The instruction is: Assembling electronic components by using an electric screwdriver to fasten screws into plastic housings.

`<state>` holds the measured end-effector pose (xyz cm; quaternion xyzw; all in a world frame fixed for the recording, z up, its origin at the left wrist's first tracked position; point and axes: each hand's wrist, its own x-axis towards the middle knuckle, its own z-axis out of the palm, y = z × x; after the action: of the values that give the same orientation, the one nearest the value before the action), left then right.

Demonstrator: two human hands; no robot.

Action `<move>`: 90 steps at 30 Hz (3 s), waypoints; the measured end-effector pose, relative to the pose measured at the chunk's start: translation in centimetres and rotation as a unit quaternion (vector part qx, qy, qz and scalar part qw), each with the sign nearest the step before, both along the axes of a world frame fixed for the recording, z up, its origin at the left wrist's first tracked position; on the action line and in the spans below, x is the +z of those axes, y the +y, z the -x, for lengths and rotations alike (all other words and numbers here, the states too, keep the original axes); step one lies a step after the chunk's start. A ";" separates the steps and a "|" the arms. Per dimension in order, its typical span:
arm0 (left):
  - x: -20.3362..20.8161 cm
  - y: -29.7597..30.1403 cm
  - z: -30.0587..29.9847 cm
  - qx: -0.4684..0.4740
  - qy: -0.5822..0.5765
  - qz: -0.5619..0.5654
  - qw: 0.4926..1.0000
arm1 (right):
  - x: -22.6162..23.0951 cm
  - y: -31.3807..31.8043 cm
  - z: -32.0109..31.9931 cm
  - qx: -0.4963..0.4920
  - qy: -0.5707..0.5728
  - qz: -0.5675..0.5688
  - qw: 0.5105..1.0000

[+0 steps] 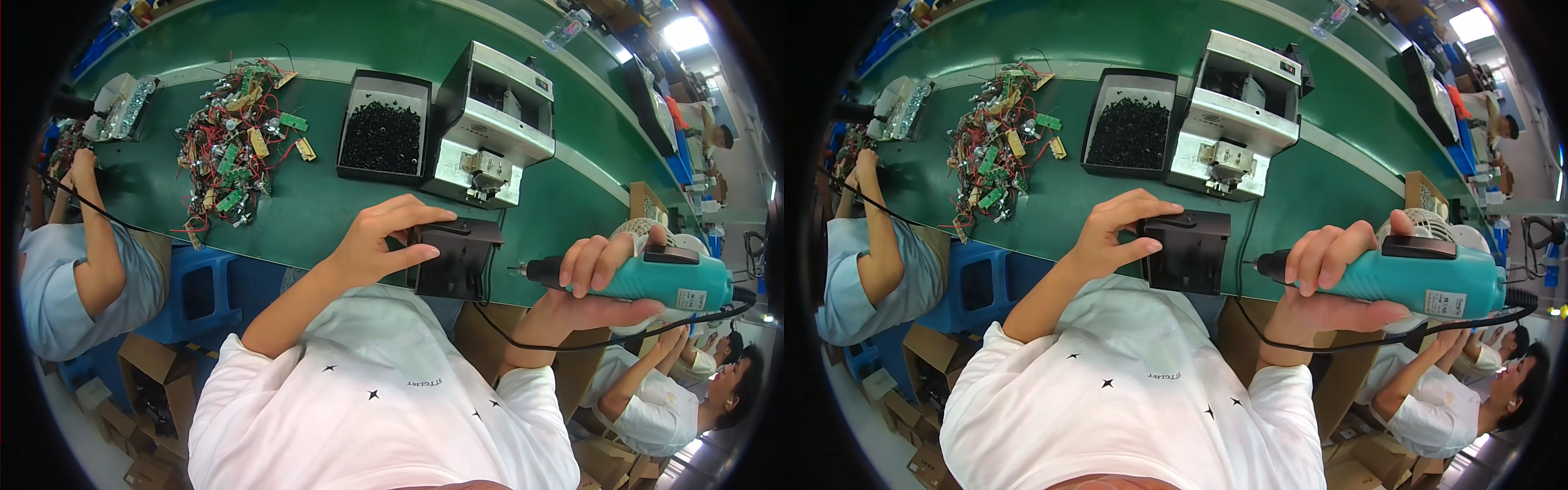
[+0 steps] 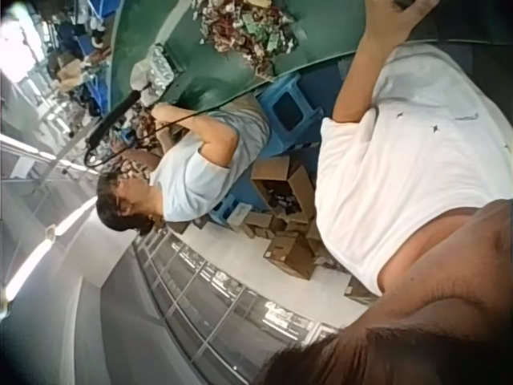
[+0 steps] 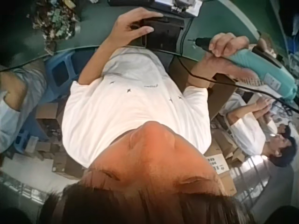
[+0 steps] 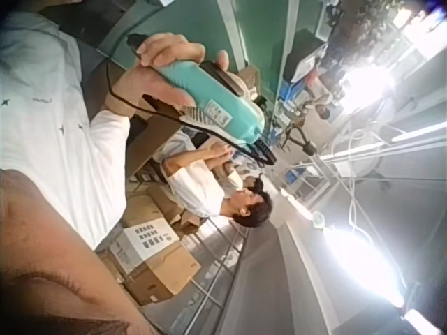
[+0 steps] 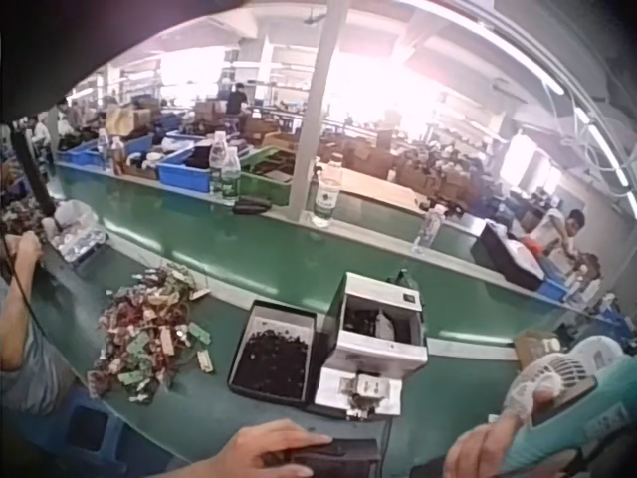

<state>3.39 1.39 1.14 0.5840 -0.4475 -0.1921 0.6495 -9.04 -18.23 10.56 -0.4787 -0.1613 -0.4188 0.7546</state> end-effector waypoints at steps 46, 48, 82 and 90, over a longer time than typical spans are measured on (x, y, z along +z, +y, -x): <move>10.7 -4.9 -12.3 -0.017 0.051 0.180 0.982 | 1.6 1.7 -2.6 -0.088 0.233 -0.004 0.968; 10.1 -3.8 -8.4 -0.052 0.086 0.226 0.969 | 3.0 3.4 -3.6 -0.089 0.271 0.037 0.958; -4.0 -1.0 2.5 0.156 0.144 0.037 0.976 | -1.4 0.3 -8.2 -0.118 0.188 0.030 0.974; -3.8 -1.2 2.3 0.162 0.105 0.041 0.980 | -2.5 0.1 -8.7 -0.125 0.188 0.042 0.973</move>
<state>1.08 0.24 -2.67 0.5985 -0.2840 -0.1258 0.7385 -0.33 -18.15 8.01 -0.5967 0.0275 -0.4053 0.6921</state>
